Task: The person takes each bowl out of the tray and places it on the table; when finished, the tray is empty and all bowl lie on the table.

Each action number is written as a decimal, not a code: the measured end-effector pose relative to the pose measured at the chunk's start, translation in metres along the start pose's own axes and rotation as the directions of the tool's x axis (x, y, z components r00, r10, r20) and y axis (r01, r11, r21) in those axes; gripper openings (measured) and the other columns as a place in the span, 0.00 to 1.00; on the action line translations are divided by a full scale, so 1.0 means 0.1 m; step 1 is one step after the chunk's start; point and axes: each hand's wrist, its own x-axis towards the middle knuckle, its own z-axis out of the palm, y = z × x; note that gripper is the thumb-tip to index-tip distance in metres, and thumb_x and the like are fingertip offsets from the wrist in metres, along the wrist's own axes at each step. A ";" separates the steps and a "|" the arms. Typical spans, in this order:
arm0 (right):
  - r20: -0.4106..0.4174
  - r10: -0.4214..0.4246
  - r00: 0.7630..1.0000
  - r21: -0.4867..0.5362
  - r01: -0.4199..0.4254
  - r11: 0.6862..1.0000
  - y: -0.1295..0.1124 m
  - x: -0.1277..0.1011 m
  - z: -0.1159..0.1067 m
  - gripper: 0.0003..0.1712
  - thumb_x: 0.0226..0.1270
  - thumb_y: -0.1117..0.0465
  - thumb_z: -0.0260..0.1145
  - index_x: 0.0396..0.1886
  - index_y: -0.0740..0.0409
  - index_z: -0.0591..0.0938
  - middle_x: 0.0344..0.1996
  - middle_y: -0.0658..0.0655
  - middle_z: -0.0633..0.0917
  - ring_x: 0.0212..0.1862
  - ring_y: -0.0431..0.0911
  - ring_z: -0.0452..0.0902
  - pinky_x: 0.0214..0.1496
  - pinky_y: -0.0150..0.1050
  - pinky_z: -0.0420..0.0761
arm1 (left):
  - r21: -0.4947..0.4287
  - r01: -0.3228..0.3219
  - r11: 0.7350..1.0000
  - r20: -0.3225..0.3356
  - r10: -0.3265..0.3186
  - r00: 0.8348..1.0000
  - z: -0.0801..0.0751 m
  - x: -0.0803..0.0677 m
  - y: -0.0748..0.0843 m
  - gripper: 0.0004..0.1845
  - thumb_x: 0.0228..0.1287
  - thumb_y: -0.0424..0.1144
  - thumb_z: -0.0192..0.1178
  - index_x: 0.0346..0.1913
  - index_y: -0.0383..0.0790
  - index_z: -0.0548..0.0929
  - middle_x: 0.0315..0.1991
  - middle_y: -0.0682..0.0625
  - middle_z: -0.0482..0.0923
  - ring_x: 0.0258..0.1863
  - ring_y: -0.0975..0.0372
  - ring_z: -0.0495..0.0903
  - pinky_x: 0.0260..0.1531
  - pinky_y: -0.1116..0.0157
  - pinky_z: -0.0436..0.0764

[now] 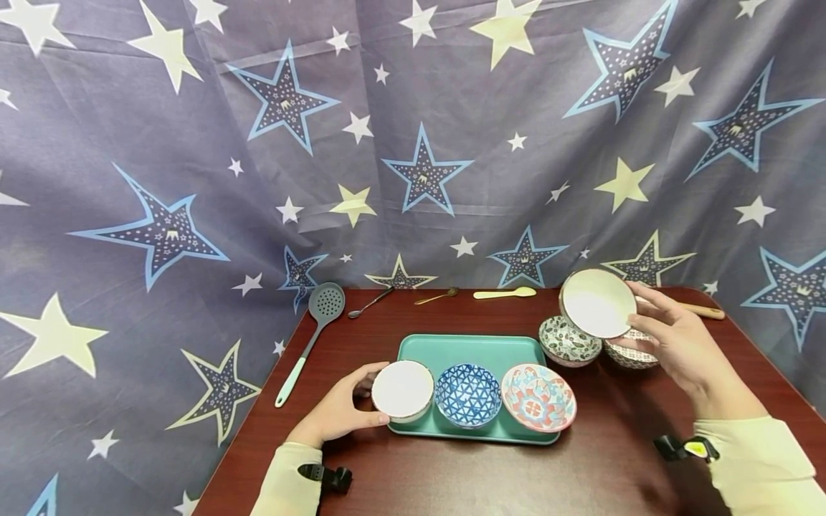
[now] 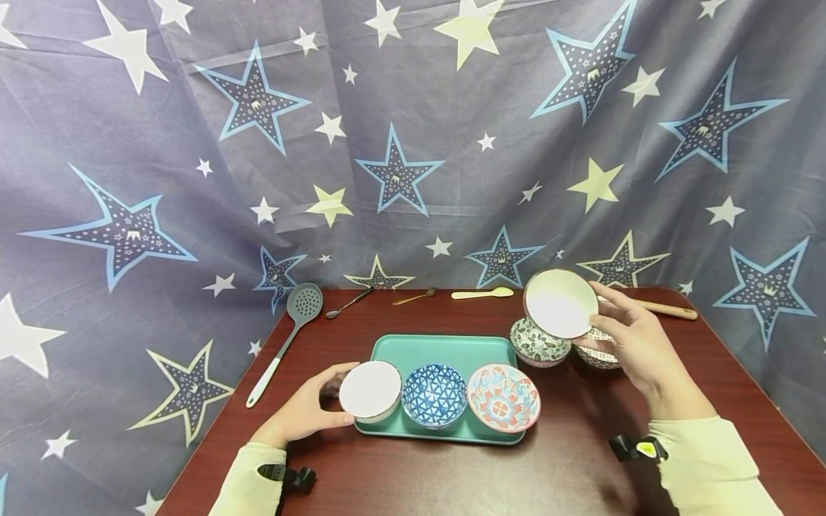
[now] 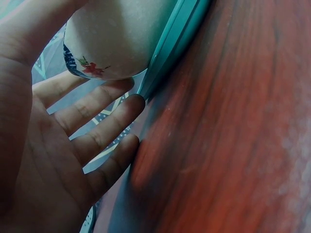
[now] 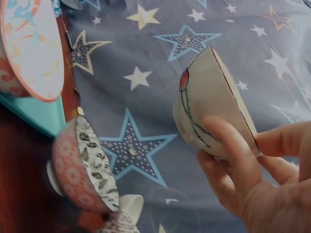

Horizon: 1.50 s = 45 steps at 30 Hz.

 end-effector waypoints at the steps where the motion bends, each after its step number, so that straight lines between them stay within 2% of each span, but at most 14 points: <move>1: 0.004 -0.011 1.000 0.008 0.011 1.000 -0.02 -0.01 -0.02 0.35 0.76 0.83 0.50 0.78 0.57 0.71 0.54 0.56 0.83 0.50 0.47 0.87 0.46 0.48 0.88 | 0.003 0.000 1.000 0.002 0.000 1.000 0.00 0.00 0.00 0.48 0.54 0.47 0.82 0.77 0.51 0.70 0.60 0.54 0.80 0.53 0.58 0.82 0.57 0.54 0.79; 9: -0.039 -0.049 0.998 0.032 0.050 0.998 -0.14 -0.13 -0.17 0.36 0.75 0.84 0.50 0.78 0.59 0.71 0.52 0.58 0.84 0.49 0.48 0.88 0.44 0.49 0.87 | 0.005 0.001 1.000 0.011 -0.001 1.000 -0.01 0.00 -0.01 0.48 0.54 0.48 0.82 0.77 0.53 0.70 0.60 0.56 0.80 0.53 0.60 0.81 0.57 0.58 0.79; 17: -0.095 -0.076 0.993 0.095 0.085 0.992 -0.16 -0.27 -0.40 0.34 0.75 0.85 0.48 0.73 0.59 0.77 0.51 0.59 0.86 0.49 0.48 0.88 0.43 0.47 0.87 | 0.004 -0.046 0.999 0.007 0.046 0.999 0.00 0.00 -0.04 0.47 0.55 0.46 0.81 0.77 0.46 0.69 0.59 0.51 0.80 0.52 0.58 0.82 0.55 0.57 0.80; 20: -0.123 -0.092 0.988 0.122 0.107 0.987 -0.17 -0.31 -0.51 0.35 0.75 0.86 0.47 0.73 0.59 0.77 0.50 0.59 0.87 0.49 0.49 0.89 0.42 0.47 0.87 | -0.001 -0.044 0.999 0.005 0.044 0.999 0.00 0.00 -0.04 0.47 0.55 0.46 0.81 0.77 0.47 0.69 0.59 0.51 0.80 0.52 0.58 0.82 0.55 0.58 0.80; 27: -0.200 -0.109 0.974 0.167 0.144 0.975 -0.13 -0.40 -0.72 0.35 0.74 0.87 0.46 0.72 0.59 0.78 0.49 0.59 0.85 0.48 0.48 0.88 0.40 0.49 0.88 | 0.002 -0.030 1.000 0.003 0.030 1.000 0.01 0.00 -0.07 0.48 0.54 0.47 0.82 0.77 0.52 0.70 0.58 0.54 0.81 0.53 0.59 0.82 0.55 0.60 0.79; 33: -0.195 -0.110 0.975 0.207 0.150 0.967 -0.06 -0.47 -0.88 0.34 0.75 0.86 0.43 0.70 0.60 0.78 0.49 0.61 0.85 0.47 0.50 0.88 0.41 0.49 0.88 | 0.003 -0.050 0.999 0.002 0.050 0.999 0.00 0.01 -0.08 0.48 0.55 0.47 0.82 0.77 0.50 0.69 0.59 0.53 0.80 0.53 0.59 0.82 0.54 0.59 0.80; 40: -0.233 -0.094 0.968 0.260 0.155 0.953 -0.01 -0.56 -1.02 0.34 0.75 0.87 0.41 0.67 0.61 0.80 0.48 0.61 0.86 0.47 0.52 0.88 0.41 0.51 0.88 | -0.005 -0.013 1.000 0.009 0.013 1.000 0.01 0.02 -0.07 0.47 0.54 0.48 0.82 0.77 0.55 0.70 0.59 0.56 0.80 0.54 0.60 0.82 0.56 0.59 0.79; 45: -0.286 -0.086 0.954 0.236 0.157 0.959 0.02 -0.58 -1.08 0.33 0.74 0.87 0.43 0.63 0.59 0.81 0.46 0.60 0.86 0.45 0.50 0.88 0.39 0.49 0.88 | -0.006 -0.005 1.000 0.008 0.005 1.000 0.00 0.01 -0.05 0.48 0.54 0.48 0.82 0.77 0.53 0.69 0.59 0.58 0.80 0.54 0.60 0.82 0.56 0.60 0.79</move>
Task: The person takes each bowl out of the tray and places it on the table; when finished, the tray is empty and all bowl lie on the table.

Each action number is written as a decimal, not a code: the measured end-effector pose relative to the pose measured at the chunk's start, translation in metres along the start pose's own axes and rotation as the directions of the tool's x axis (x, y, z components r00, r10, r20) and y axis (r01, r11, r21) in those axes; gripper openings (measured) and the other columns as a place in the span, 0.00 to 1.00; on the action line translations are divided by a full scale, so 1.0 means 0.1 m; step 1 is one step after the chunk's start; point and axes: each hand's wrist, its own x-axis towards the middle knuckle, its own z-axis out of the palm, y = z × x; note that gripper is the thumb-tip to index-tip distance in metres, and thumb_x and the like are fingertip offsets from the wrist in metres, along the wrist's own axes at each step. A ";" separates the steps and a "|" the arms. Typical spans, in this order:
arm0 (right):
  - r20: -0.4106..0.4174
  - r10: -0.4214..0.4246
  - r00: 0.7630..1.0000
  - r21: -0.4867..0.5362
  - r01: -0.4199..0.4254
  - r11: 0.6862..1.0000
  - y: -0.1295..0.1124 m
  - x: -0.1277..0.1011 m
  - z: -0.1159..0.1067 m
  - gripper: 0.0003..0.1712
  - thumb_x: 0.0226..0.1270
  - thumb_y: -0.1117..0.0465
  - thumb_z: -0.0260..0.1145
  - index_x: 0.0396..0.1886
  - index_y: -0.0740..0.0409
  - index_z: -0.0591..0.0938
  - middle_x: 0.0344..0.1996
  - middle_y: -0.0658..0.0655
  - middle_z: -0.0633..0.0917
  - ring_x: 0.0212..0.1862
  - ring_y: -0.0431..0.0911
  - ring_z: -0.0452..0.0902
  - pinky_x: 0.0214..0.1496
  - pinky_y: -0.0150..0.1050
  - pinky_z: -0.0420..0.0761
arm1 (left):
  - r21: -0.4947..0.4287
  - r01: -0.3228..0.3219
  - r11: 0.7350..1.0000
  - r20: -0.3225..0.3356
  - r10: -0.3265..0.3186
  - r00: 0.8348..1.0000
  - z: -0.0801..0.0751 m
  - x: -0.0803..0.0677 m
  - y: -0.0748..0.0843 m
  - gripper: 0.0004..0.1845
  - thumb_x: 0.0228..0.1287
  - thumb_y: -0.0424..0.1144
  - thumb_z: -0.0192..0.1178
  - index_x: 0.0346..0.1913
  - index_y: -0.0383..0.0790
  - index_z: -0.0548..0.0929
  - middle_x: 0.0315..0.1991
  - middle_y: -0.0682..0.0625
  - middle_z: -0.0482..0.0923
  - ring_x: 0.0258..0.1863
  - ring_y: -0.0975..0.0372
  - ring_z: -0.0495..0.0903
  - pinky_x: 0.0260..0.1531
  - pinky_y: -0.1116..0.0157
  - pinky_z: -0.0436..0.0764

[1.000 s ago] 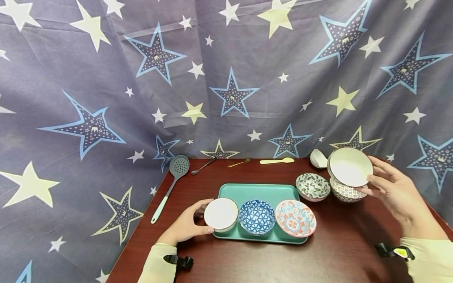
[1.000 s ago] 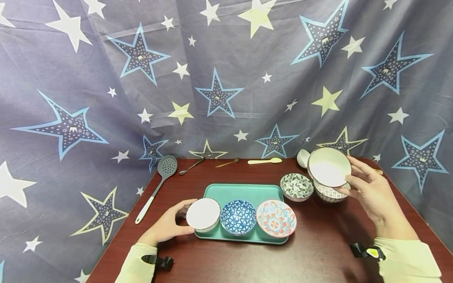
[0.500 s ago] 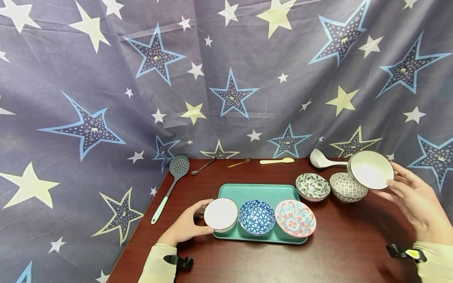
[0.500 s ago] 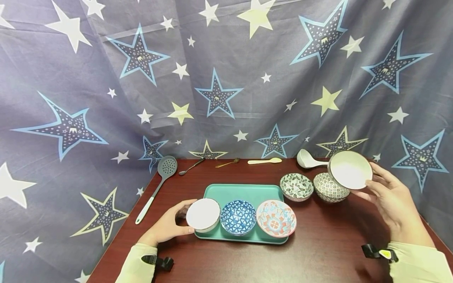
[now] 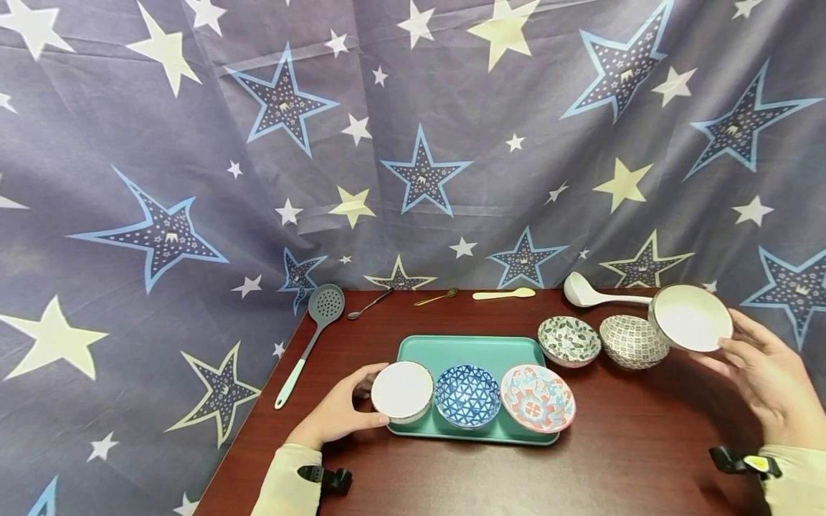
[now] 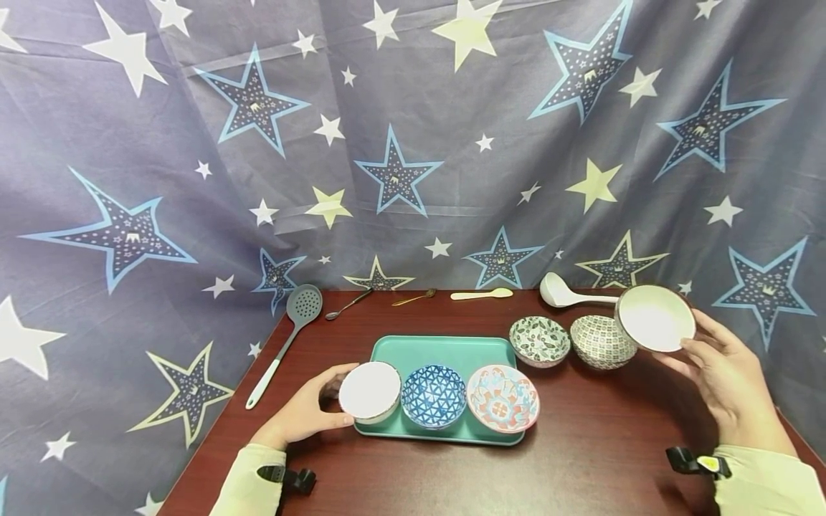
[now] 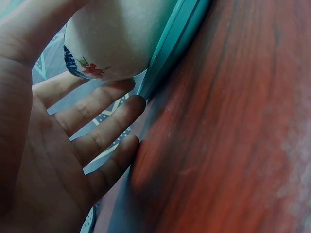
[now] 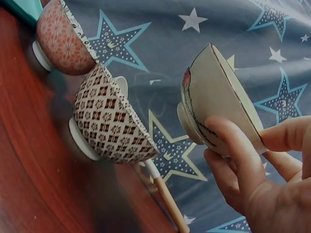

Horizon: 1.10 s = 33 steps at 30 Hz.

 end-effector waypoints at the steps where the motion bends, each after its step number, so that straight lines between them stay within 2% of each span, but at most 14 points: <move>1: -0.006 0.004 1.000 0.004 -0.004 1.000 0.00 0.00 -0.02 0.33 0.74 0.87 0.43 0.63 0.58 0.81 0.46 0.59 0.86 0.45 0.49 0.88 0.39 0.50 0.88 | 0.000 -0.001 1.000 0.000 0.001 1.000 0.00 0.00 0.00 0.48 0.54 0.47 0.82 0.77 0.53 0.70 0.59 0.58 0.80 0.53 0.60 0.82 0.56 0.59 0.79; 11: -0.064 0.008 0.998 -0.077 -0.013 0.997 0.02 -0.06 -0.19 0.33 0.74 0.86 0.44 0.62 0.55 0.80 0.50 0.49 0.84 0.46 0.47 0.88 0.39 0.47 0.88 | 0.013 -0.019 1.000 0.005 0.019 1.000 0.00 0.00 0.00 0.47 0.55 0.47 0.82 0.77 0.52 0.69 0.59 0.54 0.80 0.53 0.59 0.82 0.55 0.59 0.80; 17: -0.124 0.040 0.991 -0.066 -0.048 0.997 0.03 -0.08 -0.30 0.32 0.74 0.86 0.45 0.59 0.53 0.82 0.49 0.47 0.83 0.45 0.47 0.88 0.38 0.49 0.88 | 0.018 -0.005 1.000 0.001 0.005 1.000 -0.01 -0.01 0.01 0.48 0.55 0.47 0.82 0.77 0.50 0.69 0.59 0.54 0.80 0.53 0.59 0.82 0.56 0.57 0.80; 18: -0.134 0.047 0.990 -0.060 -0.055 0.997 0.02 -0.08 -0.32 0.32 0.74 0.86 0.45 0.60 0.53 0.81 0.49 0.46 0.83 0.45 0.47 0.88 0.38 0.49 0.88 | 0.019 -0.006 1.000 0.000 0.006 1.000 -0.01 -0.01 0.01 0.48 0.54 0.47 0.82 0.77 0.50 0.69 0.59 0.53 0.80 0.53 0.60 0.82 0.56 0.57 0.80; 19: -0.142 0.051 0.989 -0.068 -0.061 0.996 0.03 -0.08 -0.33 0.34 0.74 0.85 0.45 0.65 0.52 0.79 0.49 0.46 0.83 0.45 0.47 0.88 0.38 0.49 0.88 | 0.022 -0.012 1.000 0.000 0.012 1.000 -0.01 -0.01 0.01 0.48 0.55 0.47 0.82 0.77 0.50 0.69 0.59 0.53 0.80 0.53 0.59 0.82 0.55 0.57 0.80; 22: -0.157 0.062 0.986 -0.087 -0.076 0.993 0.04 -0.09 -0.38 0.39 0.75 0.84 0.45 0.79 0.53 0.65 0.49 0.44 0.82 0.45 0.46 0.88 0.38 0.48 0.88 | 0.024 -0.025 0.999 -0.002 0.025 1.000 -0.01 -0.01 0.01 0.48 0.55 0.47 0.82 0.77 0.50 0.69 0.59 0.52 0.80 0.52 0.59 0.82 0.55 0.56 0.80; 24: -0.157 0.065 0.985 -0.099 -0.081 0.992 0.05 -0.10 -0.42 0.39 0.75 0.84 0.46 0.80 0.53 0.62 0.48 0.44 0.82 0.45 0.45 0.88 0.38 0.47 0.89 | 0.023 -0.032 0.999 0.000 0.033 0.999 -0.01 -0.01 0.01 0.48 0.55 0.47 0.82 0.77 0.49 0.69 0.59 0.51 0.80 0.52 0.59 0.82 0.55 0.56 0.80; 25: -0.153 0.065 0.986 -0.100 -0.081 0.992 0.05 -0.10 -0.43 0.38 0.75 0.84 0.46 0.79 0.53 0.64 0.48 0.44 0.82 0.45 0.45 0.88 0.38 0.47 0.89 | 0.021 -0.030 0.999 0.001 0.030 1.000 -0.01 0.00 0.02 0.48 0.55 0.47 0.82 0.77 0.50 0.69 0.59 0.52 0.80 0.52 0.59 0.82 0.55 0.56 0.80; 27: -0.139 0.068 0.988 -0.084 -0.080 0.993 0.06 -0.10 -0.47 0.34 0.75 0.85 0.45 0.69 0.52 0.74 0.47 0.46 0.84 0.45 0.46 0.88 0.38 0.47 0.89 | 0.019 -0.026 0.999 0.002 0.026 1.000 0.00 0.00 0.02 0.48 0.55 0.47 0.82 0.77 0.50 0.69 0.59 0.52 0.80 0.52 0.59 0.82 0.55 0.56 0.80; 29: -0.128 0.072 0.989 -0.075 -0.082 0.994 0.06 -0.10 -0.49 0.31 0.75 0.85 0.44 0.58 0.52 0.80 0.47 0.47 0.85 0.44 0.47 0.89 0.38 0.47 0.89 | 0.016 -0.023 1.000 0.002 0.023 1.000 0.00 0.00 0.02 0.48 0.54 0.47 0.82 0.77 0.49 0.69 0.59 0.52 0.80 0.52 0.59 0.82 0.55 0.56 0.80; 31: -0.117 0.080 0.990 -0.066 -0.088 0.994 0.06 -0.11 -0.52 0.31 0.74 0.86 0.43 0.55 0.52 0.81 0.46 0.49 0.86 0.45 0.47 0.89 0.38 0.48 0.89 | 0.013 -0.017 1.000 0.000 0.017 1.000 0.00 0.00 0.01 0.48 0.54 0.46 0.82 0.77 0.50 0.70 0.59 0.52 0.80 0.52 0.59 0.82 0.55 0.55 0.80; 33: -0.122 0.089 0.989 -0.068 -0.097 0.993 0.06 -0.10 -0.54 0.31 0.75 0.85 0.43 0.57 0.52 0.80 0.46 0.48 0.86 0.45 0.46 0.89 0.38 0.47 0.89 | 0.011 -0.022 1.000 -0.001 0.022 1.000 0.00 0.00 0.01 0.48 0.54 0.45 0.82 0.77 0.50 0.70 0.59 0.52 0.80 0.52 0.58 0.82 0.55 0.54 0.80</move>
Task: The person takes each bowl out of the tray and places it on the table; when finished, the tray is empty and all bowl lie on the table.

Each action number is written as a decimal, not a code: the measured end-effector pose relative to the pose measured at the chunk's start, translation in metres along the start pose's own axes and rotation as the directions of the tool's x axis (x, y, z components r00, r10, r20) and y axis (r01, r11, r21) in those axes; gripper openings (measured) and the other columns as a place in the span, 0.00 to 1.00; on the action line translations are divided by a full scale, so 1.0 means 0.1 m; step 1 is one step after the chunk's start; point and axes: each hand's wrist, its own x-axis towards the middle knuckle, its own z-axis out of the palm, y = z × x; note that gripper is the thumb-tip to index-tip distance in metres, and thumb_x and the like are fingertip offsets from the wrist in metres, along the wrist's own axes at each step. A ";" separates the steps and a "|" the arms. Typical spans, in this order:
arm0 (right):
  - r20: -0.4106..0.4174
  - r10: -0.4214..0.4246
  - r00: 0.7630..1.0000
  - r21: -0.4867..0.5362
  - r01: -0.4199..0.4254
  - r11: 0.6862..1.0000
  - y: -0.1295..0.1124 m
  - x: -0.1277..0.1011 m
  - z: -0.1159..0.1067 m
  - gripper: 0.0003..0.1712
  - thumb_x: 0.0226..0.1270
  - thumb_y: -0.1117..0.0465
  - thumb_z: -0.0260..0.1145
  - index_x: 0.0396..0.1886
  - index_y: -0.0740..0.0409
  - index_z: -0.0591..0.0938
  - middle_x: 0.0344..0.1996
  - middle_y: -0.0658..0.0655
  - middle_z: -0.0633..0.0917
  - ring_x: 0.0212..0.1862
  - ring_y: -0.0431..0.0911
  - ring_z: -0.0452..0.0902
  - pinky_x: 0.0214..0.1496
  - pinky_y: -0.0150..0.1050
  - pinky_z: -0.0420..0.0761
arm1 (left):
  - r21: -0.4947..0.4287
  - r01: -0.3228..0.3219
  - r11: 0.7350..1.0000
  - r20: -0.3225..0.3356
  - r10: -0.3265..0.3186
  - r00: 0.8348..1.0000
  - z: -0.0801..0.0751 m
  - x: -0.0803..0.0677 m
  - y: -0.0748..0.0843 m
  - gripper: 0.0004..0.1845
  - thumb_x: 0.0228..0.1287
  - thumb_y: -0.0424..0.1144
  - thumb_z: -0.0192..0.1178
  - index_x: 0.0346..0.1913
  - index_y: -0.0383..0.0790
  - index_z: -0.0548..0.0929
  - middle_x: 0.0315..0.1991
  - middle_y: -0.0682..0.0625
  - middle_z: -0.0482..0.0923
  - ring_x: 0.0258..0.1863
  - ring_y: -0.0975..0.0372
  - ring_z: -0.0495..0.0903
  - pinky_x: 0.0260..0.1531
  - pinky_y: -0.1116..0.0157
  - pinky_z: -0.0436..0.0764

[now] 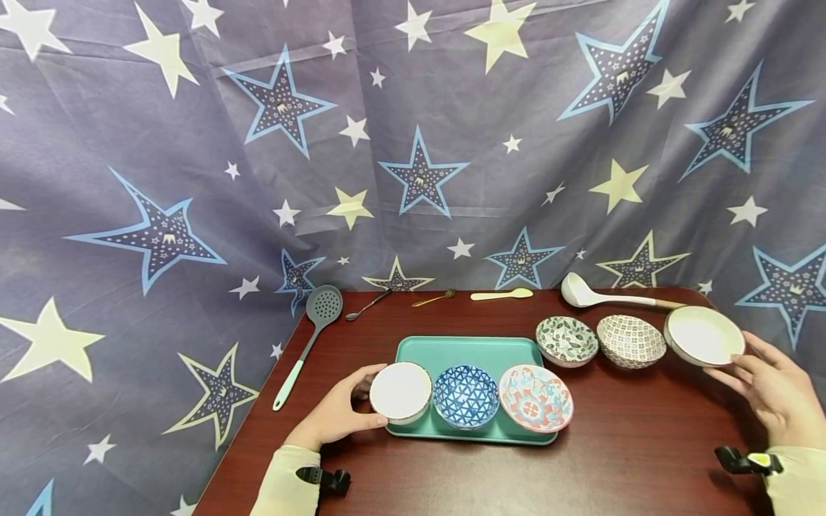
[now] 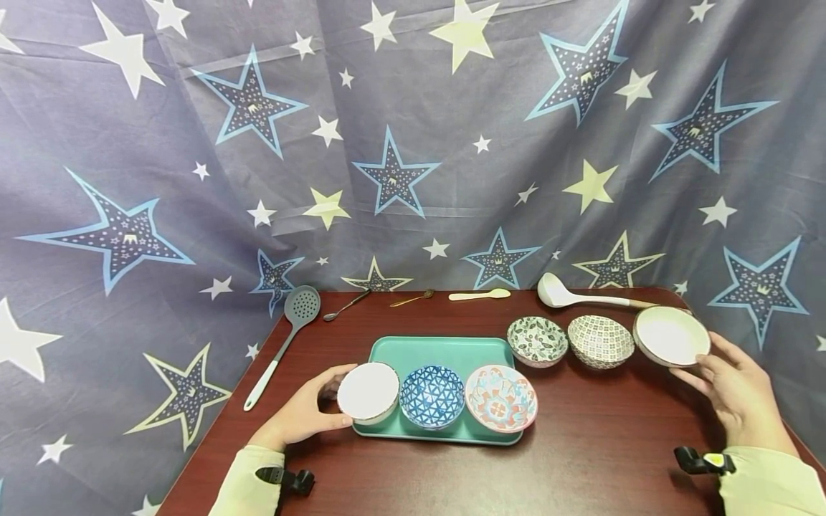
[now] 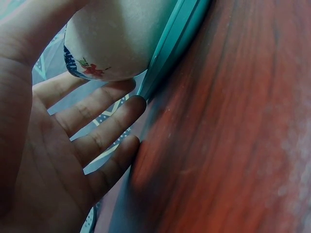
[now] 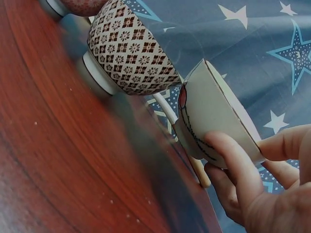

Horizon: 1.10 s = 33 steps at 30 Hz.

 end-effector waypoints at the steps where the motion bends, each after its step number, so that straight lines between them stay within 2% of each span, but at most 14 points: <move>1: -0.003 0.006 1.000 -0.005 -0.006 1.000 0.00 0.00 -0.01 0.32 0.75 0.85 0.43 0.62 0.53 0.77 0.46 0.48 0.86 0.45 0.46 0.88 0.39 0.47 0.89 | -0.002 0.004 1.000 -0.001 -0.004 1.000 0.00 0.00 0.00 0.48 0.54 0.45 0.82 0.77 0.50 0.70 0.58 0.52 0.80 0.52 0.58 0.82 0.55 0.53 0.80; 3: -0.018 0.019 1.000 -0.023 -0.019 1.000 -0.01 0.00 -0.03 0.38 0.75 0.85 0.43 0.77 0.52 0.66 0.45 0.46 0.85 0.45 0.44 0.88 0.39 0.46 0.89 | -0.001 0.005 1.000 -0.002 -0.005 1.000 0.00 0.00 0.00 0.47 0.54 0.45 0.82 0.76 0.52 0.70 0.58 0.52 0.80 0.52 0.58 0.82 0.55 0.52 0.80; 5: -0.044 0.033 0.998 -0.057 -0.036 0.998 -0.02 0.00 -0.04 0.45 0.76 0.83 0.45 0.86 0.53 0.48 0.47 0.42 0.82 0.45 0.41 0.87 0.39 0.45 0.89 | -0.002 0.009 1.000 -0.002 -0.009 1.000 0.00 0.00 0.01 0.47 0.53 0.45 0.82 0.76 0.52 0.70 0.58 0.53 0.80 0.52 0.58 0.81 0.56 0.52 0.80; 7: -0.062 0.050 0.997 -0.081 -0.055 0.995 -0.02 0.00 -0.05 0.50 0.77 0.83 0.45 0.85 0.57 0.30 0.47 0.40 0.81 0.45 0.39 0.86 0.39 0.44 0.89 | -0.003 0.010 1.000 -0.002 -0.010 1.000 0.00 0.00 0.02 0.47 0.53 0.45 0.82 0.76 0.52 0.71 0.58 0.53 0.80 0.52 0.58 0.81 0.56 0.52 0.80; 8: -0.074 0.057 0.996 -0.088 -0.064 0.994 -0.03 -0.01 -0.06 0.50 0.77 0.82 0.46 0.84 0.58 0.28 0.46 0.40 0.80 0.45 0.39 0.86 0.39 0.44 0.89 | -0.004 0.010 1.000 -0.001 -0.010 1.000 0.00 0.00 0.02 0.47 0.53 0.45 0.82 0.76 0.52 0.71 0.57 0.53 0.80 0.52 0.58 0.81 0.56 0.52 0.80; 9: -0.084 0.065 0.994 -0.083 -0.072 0.994 -0.03 -0.01 -0.07 0.50 0.77 0.82 0.46 0.85 0.55 0.32 0.46 0.40 0.80 0.45 0.39 0.86 0.39 0.44 0.89 | -0.005 0.010 1.000 -0.001 -0.010 1.000 0.00 0.00 0.01 0.47 0.53 0.45 0.82 0.76 0.52 0.71 0.57 0.54 0.80 0.52 0.58 0.81 0.56 0.53 0.80; 14: -0.101 0.097 0.990 -0.072 -0.104 0.992 -0.03 -0.02 -0.11 0.50 0.77 0.82 0.46 0.86 0.51 0.34 0.42 0.41 0.81 0.44 0.39 0.86 0.40 0.44 0.89 | -0.014 0.004 1.000 -0.002 -0.004 1.000 0.00 0.00 0.02 0.47 0.53 0.44 0.82 0.76 0.54 0.71 0.57 0.54 0.80 0.51 0.58 0.81 0.55 0.54 0.80; 15: -0.104 0.101 0.989 -0.077 -0.109 0.991 -0.03 -0.02 -0.12 0.50 0.78 0.82 0.46 0.86 0.51 0.34 0.43 0.40 0.81 0.44 0.38 0.86 0.40 0.44 0.89 | -0.016 0.003 1.000 -0.004 -0.003 1.000 0.00 0.00 0.02 0.47 0.53 0.43 0.82 0.76 0.54 0.70 0.57 0.54 0.80 0.51 0.58 0.81 0.55 0.54 0.80; 16: -0.106 0.106 0.989 -0.085 -0.115 0.990 -0.03 -0.02 -0.13 0.50 0.78 0.81 0.46 0.85 0.53 0.30 0.43 0.40 0.80 0.44 0.38 0.85 0.40 0.44 0.89 | -0.020 0.001 1.000 -0.005 -0.001 1.000 0.00 0.00 0.03 0.47 0.53 0.43 0.82 0.76 0.53 0.70 0.57 0.54 0.80 0.51 0.58 0.82 0.55 0.53 0.80; 21: -0.143 0.125 0.982 -0.148 -0.146 0.978 -0.02 -0.01 -0.15 0.50 0.79 0.78 0.48 0.84 0.55 0.30 0.57 0.38 0.71 0.44 0.35 0.84 0.41 0.42 0.89 | -0.036 -0.003 0.999 -0.013 0.002 1.000 0.01 0.00 0.05 0.49 0.52 0.40 0.83 0.77 0.49 0.70 0.58 0.51 0.80 0.51 0.56 0.82 0.54 0.49 0.80; 25: -0.172 0.142 0.975 -0.169 -0.171 0.971 -0.02 -0.01 -0.16 0.49 0.80 0.77 0.50 0.84 0.55 0.30 0.65 0.38 0.62 0.44 0.34 0.83 0.42 0.41 0.88 | -0.028 0.012 1.000 -0.010 -0.012 1.000 0.01 -0.01 0.05 0.48 0.52 0.42 0.83 0.76 0.51 0.70 0.57 0.53 0.80 0.51 0.57 0.81 0.55 0.50 0.80; 31: -0.181 0.155 0.971 -0.168 -0.186 0.968 -0.03 -0.02 -0.13 0.49 0.81 0.73 0.52 0.85 0.54 0.32 0.64 0.39 0.64 0.43 0.35 0.84 0.42 0.42 0.88 | -0.001 0.028 1.000 0.000 -0.028 1.000 0.00 -0.01 0.04 0.47 0.54 0.46 0.82 0.76 0.56 0.70 0.58 0.55 0.80 0.52 0.58 0.81 0.56 0.53 0.80; 33: -0.179 0.163 0.970 -0.162 -0.192 0.968 -0.03 -0.03 -0.12 0.49 0.82 0.72 0.53 0.85 0.54 0.31 0.62 0.39 0.67 0.43 0.35 0.85 0.42 0.43 0.89 | 0.003 0.028 1.000 0.001 -0.028 1.000 0.00 -0.01 0.03 0.47 0.54 0.47 0.82 0.76 0.56 0.70 0.58 0.55 0.80 0.52 0.58 0.81 0.56 0.54 0.80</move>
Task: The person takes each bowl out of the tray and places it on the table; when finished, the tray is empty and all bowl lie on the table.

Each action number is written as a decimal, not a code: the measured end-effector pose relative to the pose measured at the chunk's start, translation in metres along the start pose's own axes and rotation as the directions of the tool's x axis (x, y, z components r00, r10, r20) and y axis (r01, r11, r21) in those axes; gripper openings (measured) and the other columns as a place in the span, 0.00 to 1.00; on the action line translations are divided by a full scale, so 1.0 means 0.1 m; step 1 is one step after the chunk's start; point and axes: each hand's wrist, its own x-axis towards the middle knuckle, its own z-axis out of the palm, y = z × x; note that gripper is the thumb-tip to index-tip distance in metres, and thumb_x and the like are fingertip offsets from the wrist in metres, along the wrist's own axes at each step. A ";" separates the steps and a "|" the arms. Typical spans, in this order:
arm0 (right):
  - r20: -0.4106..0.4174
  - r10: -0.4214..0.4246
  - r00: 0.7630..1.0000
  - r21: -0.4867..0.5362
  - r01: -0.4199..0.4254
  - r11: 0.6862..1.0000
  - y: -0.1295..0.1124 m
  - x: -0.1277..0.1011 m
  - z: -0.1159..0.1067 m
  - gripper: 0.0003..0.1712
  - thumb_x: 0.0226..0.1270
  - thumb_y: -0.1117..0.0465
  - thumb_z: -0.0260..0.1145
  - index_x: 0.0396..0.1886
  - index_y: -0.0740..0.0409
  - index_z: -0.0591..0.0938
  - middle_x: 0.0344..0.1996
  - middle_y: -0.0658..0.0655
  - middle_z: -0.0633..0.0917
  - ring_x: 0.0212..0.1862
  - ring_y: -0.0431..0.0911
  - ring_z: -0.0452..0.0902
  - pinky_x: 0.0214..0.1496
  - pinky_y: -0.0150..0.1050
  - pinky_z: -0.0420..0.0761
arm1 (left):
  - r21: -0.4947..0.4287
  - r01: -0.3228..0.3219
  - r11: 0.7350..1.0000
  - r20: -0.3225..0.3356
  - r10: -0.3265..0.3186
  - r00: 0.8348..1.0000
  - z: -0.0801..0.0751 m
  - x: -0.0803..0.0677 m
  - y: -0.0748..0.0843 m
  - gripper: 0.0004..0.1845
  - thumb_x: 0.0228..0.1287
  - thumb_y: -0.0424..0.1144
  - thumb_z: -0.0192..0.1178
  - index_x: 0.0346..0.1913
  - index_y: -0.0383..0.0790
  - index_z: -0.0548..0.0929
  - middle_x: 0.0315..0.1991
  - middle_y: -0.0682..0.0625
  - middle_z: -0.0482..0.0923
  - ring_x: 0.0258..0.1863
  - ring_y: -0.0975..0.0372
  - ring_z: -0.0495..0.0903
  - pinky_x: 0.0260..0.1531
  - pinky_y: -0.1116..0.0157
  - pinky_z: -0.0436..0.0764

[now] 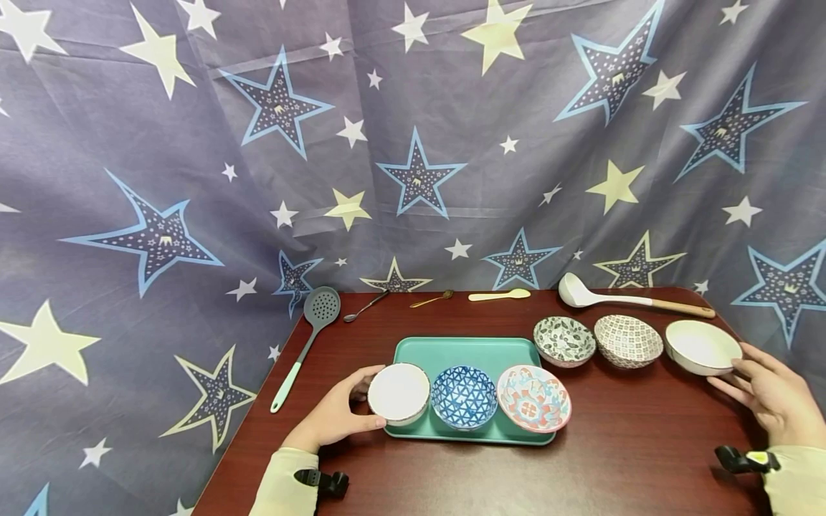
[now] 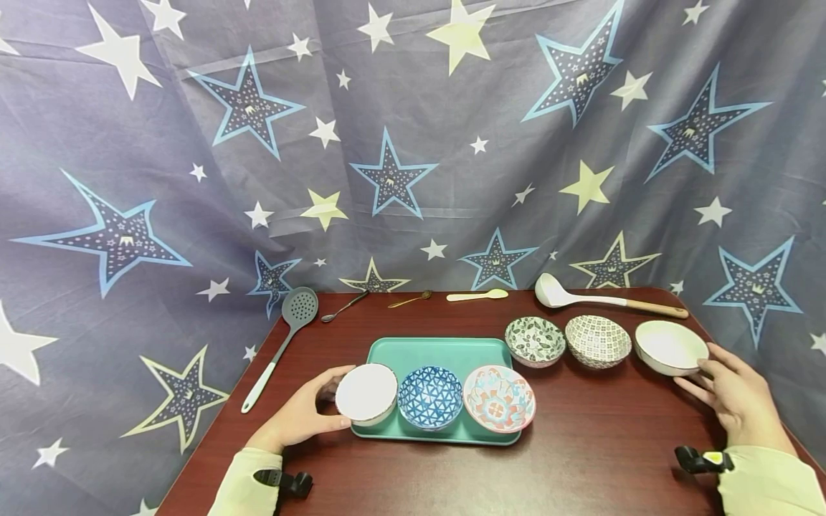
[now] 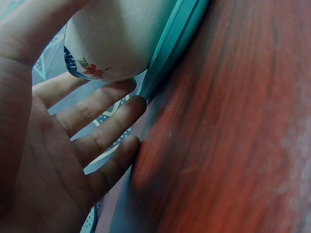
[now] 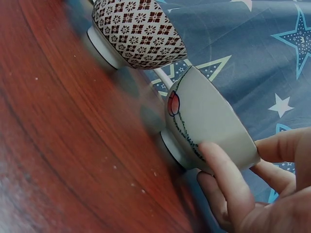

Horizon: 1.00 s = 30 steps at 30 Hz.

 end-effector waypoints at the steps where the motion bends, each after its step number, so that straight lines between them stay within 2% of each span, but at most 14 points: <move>1: -0.002 0.006 1.000 -0.001 -0.006 1.000 0.00 0.00 0.00 0.50 0.82 0.72 0.53 0.85 0.53 0.31 0.62 0.38 0.67 0.43 0.35 0.85 0.42 0.43 0.89 | 0.000 -0.003 1.000 0.000 0.003 1.000 0.00 0.00 0.00 0.47 0.55 0.47 0.82 0.76 0.55 0.70 0.58 0.55 0.80 0.52 0.58 0.81 0.56 0.54 0.80; 8: -0.023 0.021 1.000 -0.011 -0.021 1.000 0.03 0.04 -0.06 0.53 0.81 0.69 0.58 0.85 0.53 0.31 0.67 0.37 0.63 0.42 0.35 0.85 0.42 0.45 0.89 | 0.004 -0.004 1.000 0.000 0.004 1.000 0.01 -0.01 -0.01 0.47 0.55 0.48 0.82 0.77 0.54 0.70 0.58 0.54 0.80 0.52 0.59 0.81 0.56 0.57 0.80; 20: 0.021 0.007 1.000 0.011 -0.008 1.000 0.03 0.04 -0.05 0.52 0.82 0.70 0.55 0.84 0.53 0.29 0.61 0.35 0.69 0.44 0.36 0.85 0.42 0.45 0.89 | -0.003 0.013 1.000 0.007 -0.013 1.000 0.00 -0.01 0.02 0.47 0.54 0.49 0.82 0.77 0.55 0.69 0.58 0.55 0.80 0.53 0.59 0.81 0.57 0.56 0.79; 22: 0.024 0.011 1.000 0.010 -0.011 1.000 0.04 0.05 -0.05 0.52 0.82 0.70 0.56 0.84 0.53 0.29 0.62 0.37 0.69 0.44 0.36 0.85 0.42 0.45 0.89 | -0.004 0.020 1.000 0.007 -0.020 1.000 0.00 -0.01 0.02 0.48 0.54 0.49 0.82 0.77 0.55 0.69 0.58 0.56 0.80 0.53 0.59 0.81 0.57 0.56 0.79; 25: 0.023 0.018 1.000 0.004 -0.018 1.000 0.04 0.06 -0.06 0.53 0.81 0.70 0.58 0.84 0.53 0.29 0.57 0.38 0.74 0.43 0.37 0.86 0.42 0.46 0.89 | -0.006 0.029 1.000 0.007 -0.029 1.000 -0.01 -0.01 0.02 0.48 0.53 0.50 0.82 0.77 0.56 0.69 0.58 0.57 0.80 0.54 0.60 0.81 0.57 0.57 0.79; 28: 0.027 0.025 0.999 -0.001 -0.025 1.000 0.03 0.05 -0.05 0.54 0.80 0.71 0.58 0.84 0.54 0.29 0.44 0.35 0.79 0.42 0.38 0.86 0.41 0.47 0.89 | -0.006 0.025 1.000 0.004 -0.025 1.000 -0.01 -0.01 0.01 0.48 0.54 0.50 0.82 0.77 0.55 0.69 0.58 0.57 0.80 0.54 0.60 0.81 0.57 0.57 0.79; 30: 0.031 0.030 0.999 -0.007 -0.030 1.000 0.03 0.05 -0.05 0.54 0.80 0.71 0.57 0.84 0.54 0.29 0.39 0.35 0.80 0.42 0.38 0.87 0.41 0.47 0.89 | -0.008 0.022 1.000 0.003 -0.022 1.000 -0.01 -0.01 0.01 0.48 0.54 0.49 0.82 0.77 0.55 0.69 0.58 0.57 0.80 0.54 0.60 0.81 0.57 0.57 0.79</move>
